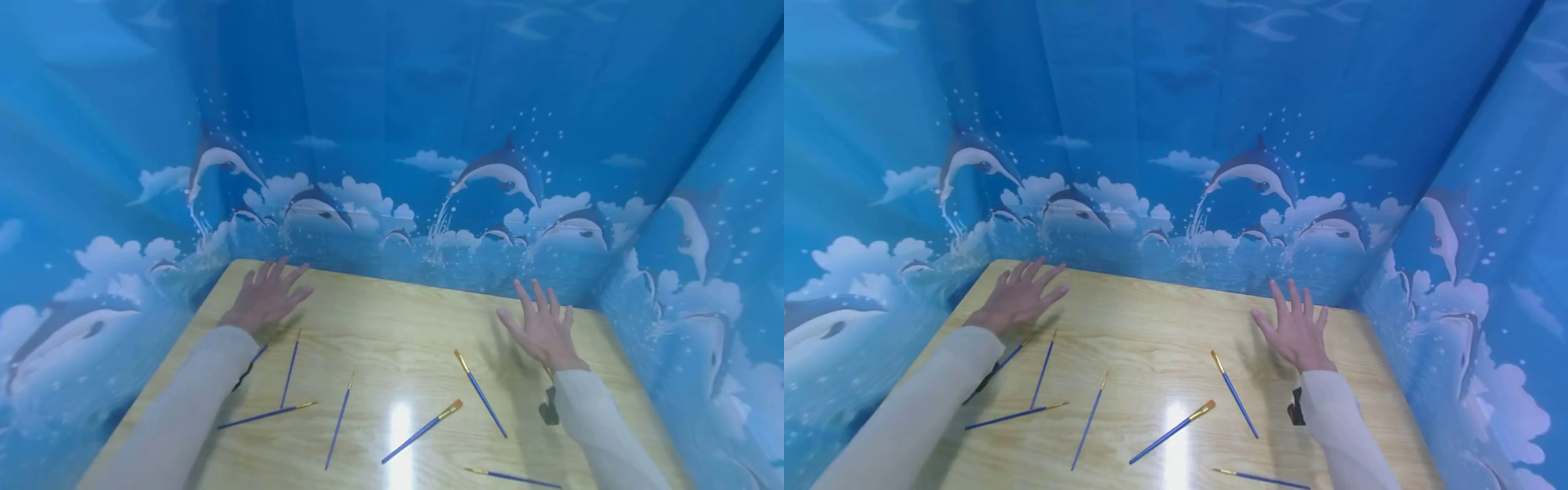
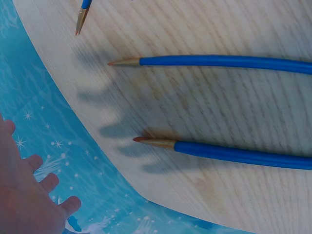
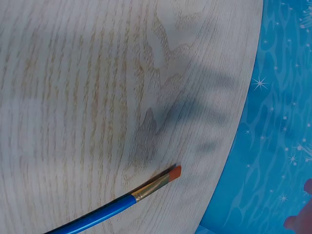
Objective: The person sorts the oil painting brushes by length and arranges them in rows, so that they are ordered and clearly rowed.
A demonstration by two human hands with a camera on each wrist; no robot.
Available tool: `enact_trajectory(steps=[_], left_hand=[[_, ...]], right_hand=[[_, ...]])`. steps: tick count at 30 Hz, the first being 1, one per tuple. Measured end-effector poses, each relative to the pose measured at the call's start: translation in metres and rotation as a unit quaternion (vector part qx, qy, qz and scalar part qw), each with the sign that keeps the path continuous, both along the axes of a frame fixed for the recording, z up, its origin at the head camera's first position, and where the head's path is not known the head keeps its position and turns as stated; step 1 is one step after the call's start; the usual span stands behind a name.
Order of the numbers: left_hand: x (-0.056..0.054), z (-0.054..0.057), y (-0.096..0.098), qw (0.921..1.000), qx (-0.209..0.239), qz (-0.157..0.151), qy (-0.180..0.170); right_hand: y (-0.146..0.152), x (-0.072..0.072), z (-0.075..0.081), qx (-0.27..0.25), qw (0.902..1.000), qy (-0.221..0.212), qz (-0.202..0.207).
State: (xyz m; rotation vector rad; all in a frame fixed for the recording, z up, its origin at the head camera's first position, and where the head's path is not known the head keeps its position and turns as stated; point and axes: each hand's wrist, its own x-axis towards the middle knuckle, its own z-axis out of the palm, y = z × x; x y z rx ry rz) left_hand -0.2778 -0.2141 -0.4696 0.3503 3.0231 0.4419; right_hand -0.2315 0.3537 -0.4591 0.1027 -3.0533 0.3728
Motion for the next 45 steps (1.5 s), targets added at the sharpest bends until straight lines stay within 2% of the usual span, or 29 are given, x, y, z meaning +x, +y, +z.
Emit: enact_trajectory(steps=[16,22,35,45], left_hand=[[0.013,-0.008,-0.023,0.9998,0.008,-0.016,0.005],[0.023,-0.008,-0.028,0.9994,0.017,-0.027,0.009],[0.043,-0.015,-0.017,0.9984,0.016,-0.054,0.003],[0.064,-0.015,-0.012,0.9971,0.021,-0.072,0.002]], right_hand=[[-0.003,0.008,-0.002,-0.008,0.9995,0.024,0.021],[-0.006,0.013,-0.004,-0.018,0.9988,0.034,0.032],[-0.018,0.030,-0.016,-0.063,0.9963,0.031,0.049],[-0.028,0.043,-0.028,-0.095,0.9915,0.039,0.080]])
